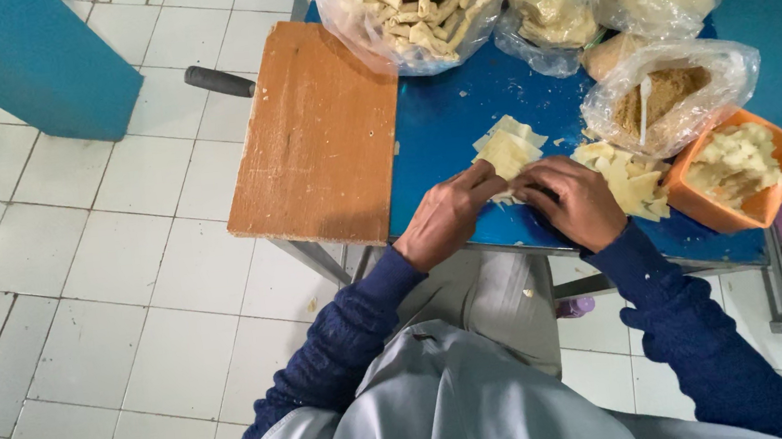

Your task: The person sits at a table and folds flat dough pieces into layered stacks, sprinkling brown powder from a plastic bag with a spoon between layers. Finished stacks are placed into an orange container beside the work area.

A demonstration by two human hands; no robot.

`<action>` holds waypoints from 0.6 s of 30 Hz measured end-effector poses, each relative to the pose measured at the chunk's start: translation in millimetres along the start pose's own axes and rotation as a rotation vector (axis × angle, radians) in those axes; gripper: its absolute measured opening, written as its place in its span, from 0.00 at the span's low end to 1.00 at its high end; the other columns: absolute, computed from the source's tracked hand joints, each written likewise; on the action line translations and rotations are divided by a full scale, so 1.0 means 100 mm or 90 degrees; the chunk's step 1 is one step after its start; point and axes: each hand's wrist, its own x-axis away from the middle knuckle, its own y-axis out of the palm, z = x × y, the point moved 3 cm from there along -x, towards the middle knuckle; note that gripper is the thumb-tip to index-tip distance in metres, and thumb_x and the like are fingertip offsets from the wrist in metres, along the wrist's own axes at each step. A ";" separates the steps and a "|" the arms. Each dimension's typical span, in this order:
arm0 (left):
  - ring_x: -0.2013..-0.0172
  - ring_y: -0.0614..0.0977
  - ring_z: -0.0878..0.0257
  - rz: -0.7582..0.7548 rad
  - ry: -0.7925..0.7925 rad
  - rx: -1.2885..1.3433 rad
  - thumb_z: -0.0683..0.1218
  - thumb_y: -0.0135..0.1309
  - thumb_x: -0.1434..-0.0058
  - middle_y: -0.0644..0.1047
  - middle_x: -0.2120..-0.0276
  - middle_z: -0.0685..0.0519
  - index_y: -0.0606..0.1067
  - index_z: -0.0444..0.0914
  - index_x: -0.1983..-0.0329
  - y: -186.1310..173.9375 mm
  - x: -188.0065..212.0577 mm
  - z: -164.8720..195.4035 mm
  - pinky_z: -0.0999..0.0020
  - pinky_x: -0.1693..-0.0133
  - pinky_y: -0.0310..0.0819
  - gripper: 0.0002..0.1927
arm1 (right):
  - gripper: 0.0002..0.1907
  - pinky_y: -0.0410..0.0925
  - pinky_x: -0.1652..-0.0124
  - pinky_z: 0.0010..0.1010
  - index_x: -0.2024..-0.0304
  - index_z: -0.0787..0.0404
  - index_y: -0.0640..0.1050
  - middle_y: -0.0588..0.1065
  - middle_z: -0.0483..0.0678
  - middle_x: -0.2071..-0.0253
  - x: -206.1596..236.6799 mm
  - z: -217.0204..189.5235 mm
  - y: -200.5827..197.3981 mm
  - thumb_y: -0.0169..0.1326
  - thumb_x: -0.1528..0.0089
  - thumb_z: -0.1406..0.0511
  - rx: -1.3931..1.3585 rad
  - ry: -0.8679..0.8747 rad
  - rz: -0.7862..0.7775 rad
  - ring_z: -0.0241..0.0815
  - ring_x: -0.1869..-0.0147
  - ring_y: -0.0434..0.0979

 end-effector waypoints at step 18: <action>0.50 0.79 0.52 -0.011 0.053 -0.079 0.35 0.51 0.43 0.73 0.49 0.46 0.74 0.34 0.42 0.00 0.12 0.09 0.62 0.51 0.77 0.23 | 0.05 0.72 0.53 0.37 0.58 0.60 0.81 0.80 0.48 0.56 -0.02 0.00 0.03 0.60 0.37 0.68 0.035 -0.024 0.016 0.49 0.52 0.80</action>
